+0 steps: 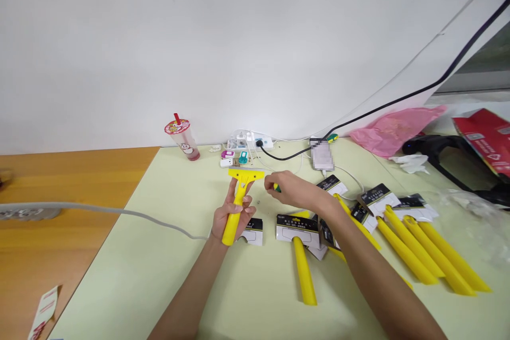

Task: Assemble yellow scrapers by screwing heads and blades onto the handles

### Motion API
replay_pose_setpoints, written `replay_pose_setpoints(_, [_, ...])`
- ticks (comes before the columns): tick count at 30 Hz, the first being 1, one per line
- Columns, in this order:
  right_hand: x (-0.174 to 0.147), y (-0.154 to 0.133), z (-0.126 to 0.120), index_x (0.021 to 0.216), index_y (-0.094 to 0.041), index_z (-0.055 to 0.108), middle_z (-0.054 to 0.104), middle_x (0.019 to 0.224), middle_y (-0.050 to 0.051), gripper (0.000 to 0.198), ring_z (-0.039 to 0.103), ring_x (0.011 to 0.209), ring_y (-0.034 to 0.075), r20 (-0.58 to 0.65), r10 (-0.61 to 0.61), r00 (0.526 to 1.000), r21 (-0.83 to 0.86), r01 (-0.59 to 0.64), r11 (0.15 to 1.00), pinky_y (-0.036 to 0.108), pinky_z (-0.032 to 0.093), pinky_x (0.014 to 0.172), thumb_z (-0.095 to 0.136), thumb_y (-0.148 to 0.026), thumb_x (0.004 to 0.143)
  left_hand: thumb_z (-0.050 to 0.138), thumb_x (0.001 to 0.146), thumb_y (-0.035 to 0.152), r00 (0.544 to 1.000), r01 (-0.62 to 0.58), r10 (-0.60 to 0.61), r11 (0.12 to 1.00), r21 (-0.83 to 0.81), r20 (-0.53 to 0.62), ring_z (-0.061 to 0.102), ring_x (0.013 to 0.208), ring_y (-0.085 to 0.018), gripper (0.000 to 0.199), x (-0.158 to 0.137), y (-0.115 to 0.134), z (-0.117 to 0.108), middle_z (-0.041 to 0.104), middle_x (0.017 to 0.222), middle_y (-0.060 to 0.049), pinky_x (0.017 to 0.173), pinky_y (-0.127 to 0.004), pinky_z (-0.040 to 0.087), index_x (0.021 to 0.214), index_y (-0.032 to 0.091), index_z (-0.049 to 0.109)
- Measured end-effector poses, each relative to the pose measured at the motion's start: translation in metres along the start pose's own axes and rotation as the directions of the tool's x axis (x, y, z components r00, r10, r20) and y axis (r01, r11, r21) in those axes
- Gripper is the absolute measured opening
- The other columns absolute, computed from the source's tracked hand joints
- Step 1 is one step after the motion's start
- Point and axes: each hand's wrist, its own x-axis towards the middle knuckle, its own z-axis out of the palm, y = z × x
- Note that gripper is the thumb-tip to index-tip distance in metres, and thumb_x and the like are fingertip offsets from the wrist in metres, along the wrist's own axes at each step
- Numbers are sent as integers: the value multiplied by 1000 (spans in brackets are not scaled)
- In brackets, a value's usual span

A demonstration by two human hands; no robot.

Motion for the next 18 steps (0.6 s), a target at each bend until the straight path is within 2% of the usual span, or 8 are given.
replay_pose_setpoints(3, [-10,-14,-17,101,-21,78,79,104,6,16,72,90,20,-247,-89,965,129,123,984,30,51,81,63,-17,105,74,65,-1,1000,5,-5,1000,-7,1,61,85,-8,101,2,-1,-2,54,169,-5,74,-24,48,153,47,62])
replay_pose_setpoints(6, [-16,-27,-26,107,-22,81,80,112,6,17,70,76,17,-468,-55,882,286,209,935,30,55,70,65,-27,106,73,66,-2,1000,2,-2,1000,-23,11,61,86,-8,100,3,-3,-4,55,167,-5,74,-23,48,153,46,62])
replay_pose_setpoints(8, [-18,-32,-27,106,-24,83,80,112,6,19,65,63,14,-547,-8,837,371,250,894,30,55,61,67,-34,106,73,66,-2,1000,-1,1,999,-35,9,62,87,-8,98,3,-3,-5,53,169,-6,74,-24,48,152,45,63])
replay_pose_setpoints(11, [-17,-32,-26,105,-24,84,81,110,7,21,62,57,13,-574,56,817,433,244,868,30,56,57,71,-41,104,74,67,-1,1000,-6,6,1000,-25,8,62,88,-8,98,3,-4,-6,52,171,-4,74,-24,48,152,46,62])
replay_pose_setpoints(14, [-14,-29,-24,100,-22,82,83,106,6,21,64,58,14,-523,85,848,423,172,890,29,56,58,74,-41,101,74,66,-1,1000,-4,4,1000,-7,15,61,87,-8,101,3,-4,-5,52,170,-4,75,-24,48,154,48,61])
replay_pose_setpoints(18, [-8,-25,-17,100,-22,80,83,108,5,12,74,85,20,-424,12,905,274,116,955,31,58,80,70,-27,104,75,64,0,1000,24,-24,1000,10,16,59,86,-10,103,3,-6,-6,57,164,-6,74,-26,47,154,46,60])
